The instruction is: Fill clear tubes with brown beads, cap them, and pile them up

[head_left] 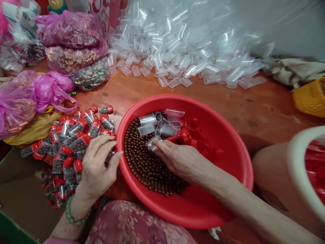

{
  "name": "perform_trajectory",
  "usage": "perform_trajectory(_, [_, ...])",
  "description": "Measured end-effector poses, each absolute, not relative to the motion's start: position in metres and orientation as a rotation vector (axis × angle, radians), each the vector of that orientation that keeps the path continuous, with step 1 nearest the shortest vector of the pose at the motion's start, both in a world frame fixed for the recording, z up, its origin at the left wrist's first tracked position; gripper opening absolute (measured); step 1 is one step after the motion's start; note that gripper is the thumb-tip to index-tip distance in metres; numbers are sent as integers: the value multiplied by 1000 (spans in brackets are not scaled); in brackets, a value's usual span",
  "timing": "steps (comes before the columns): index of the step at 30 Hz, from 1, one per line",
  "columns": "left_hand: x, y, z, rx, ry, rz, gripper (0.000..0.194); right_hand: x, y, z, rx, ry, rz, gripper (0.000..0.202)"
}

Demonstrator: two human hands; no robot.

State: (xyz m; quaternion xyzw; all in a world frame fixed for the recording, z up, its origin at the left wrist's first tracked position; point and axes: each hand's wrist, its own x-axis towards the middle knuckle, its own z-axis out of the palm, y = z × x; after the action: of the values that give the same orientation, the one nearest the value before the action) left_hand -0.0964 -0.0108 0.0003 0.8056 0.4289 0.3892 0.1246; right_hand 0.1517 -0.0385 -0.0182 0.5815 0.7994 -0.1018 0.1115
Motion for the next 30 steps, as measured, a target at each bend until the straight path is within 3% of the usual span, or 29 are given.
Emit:
perform_trajectory(4, [-55,-11,-3,2351,942,1009,11,145,-50,-23,1646,2210,-159,49])
perform_trajectory(9, [-40,-5,-11,2540,950,663,18,142,-54,-27,1538,2240,-508,63])
perform_trajectory(13, [-42,-3,-10,2573,975,550,20,153,-49,-28,1593,2330,-711,54])
perform_trajectory(18, [-41,-2,-10,2558,989,570,20,165,-50,-16,1627,2414,-934,27])
perform_trajectory(24, [-40,-3,-12,2573,992,581,21,163,-48,-8,1869,2315,-1361,34])
perform_trajectory(30, [-41,-2,-13,2568,996,642,22,128,-25,-24,2026,2378,-961,20])
